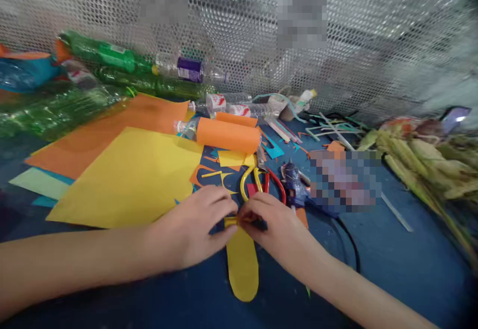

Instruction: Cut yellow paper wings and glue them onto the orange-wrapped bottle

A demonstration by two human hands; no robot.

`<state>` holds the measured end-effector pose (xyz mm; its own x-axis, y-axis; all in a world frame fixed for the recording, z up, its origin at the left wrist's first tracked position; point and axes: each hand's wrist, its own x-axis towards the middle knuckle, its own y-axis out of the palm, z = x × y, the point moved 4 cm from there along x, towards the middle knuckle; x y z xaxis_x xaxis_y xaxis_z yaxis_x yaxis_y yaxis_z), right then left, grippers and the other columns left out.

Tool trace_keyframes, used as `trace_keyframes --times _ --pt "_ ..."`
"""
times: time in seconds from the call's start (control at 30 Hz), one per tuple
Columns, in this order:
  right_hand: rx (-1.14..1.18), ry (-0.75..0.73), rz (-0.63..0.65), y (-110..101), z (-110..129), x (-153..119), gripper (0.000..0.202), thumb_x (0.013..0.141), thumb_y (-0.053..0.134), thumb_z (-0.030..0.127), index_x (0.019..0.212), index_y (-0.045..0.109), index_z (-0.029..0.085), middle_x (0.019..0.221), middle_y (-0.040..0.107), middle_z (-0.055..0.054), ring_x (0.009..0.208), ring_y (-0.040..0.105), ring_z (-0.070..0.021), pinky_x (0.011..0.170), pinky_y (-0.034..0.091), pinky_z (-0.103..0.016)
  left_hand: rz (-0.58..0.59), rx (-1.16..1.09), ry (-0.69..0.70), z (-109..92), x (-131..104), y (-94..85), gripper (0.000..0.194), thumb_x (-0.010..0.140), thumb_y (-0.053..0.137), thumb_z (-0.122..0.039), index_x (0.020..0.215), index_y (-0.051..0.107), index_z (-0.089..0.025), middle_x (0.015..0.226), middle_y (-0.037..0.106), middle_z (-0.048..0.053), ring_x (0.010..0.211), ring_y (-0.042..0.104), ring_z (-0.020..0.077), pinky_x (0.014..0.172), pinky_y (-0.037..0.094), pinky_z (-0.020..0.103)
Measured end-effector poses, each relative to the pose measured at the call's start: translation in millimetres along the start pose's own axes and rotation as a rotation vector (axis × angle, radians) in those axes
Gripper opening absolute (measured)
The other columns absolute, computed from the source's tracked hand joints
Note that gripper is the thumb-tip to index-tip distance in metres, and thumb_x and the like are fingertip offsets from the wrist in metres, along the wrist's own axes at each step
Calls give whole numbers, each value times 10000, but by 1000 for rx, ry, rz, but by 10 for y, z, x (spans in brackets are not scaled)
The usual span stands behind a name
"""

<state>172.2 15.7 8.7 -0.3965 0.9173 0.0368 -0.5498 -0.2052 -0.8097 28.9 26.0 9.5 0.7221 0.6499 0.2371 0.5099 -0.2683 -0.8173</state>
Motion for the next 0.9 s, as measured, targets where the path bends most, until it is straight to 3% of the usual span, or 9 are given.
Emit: trace_keyframes --times 0.2,0.4,0.9 --pt "-10 6 -26 -32 -61 -39 153 747 649 82 865 634 179 860 582 -38 841 572 -184 754 489 -333 82 -2 -47 107 69 109 136 811 562 -228 910 614 -152 886 564 56 875 510 206 798 440 353" --pt "54 31 28 -65 -121 -26 126 753 651 107 842 660 196 815 587 -14 745 581 -139 667 495 -261 74 -23 -48 113 54 164 106 838 537 -193 915 604 -164 892 559 37 886 490 190 806 426 338" --pt "-1 -97 28 -74 -115 -50 127 796 590 89 824 654 195 801 603 -12 799 585 -145 728 483 -276 60 -108 -66 144 52 156 109 809 573 -165 900 628 -190 894 572 25 893 490 182 806 423 321"
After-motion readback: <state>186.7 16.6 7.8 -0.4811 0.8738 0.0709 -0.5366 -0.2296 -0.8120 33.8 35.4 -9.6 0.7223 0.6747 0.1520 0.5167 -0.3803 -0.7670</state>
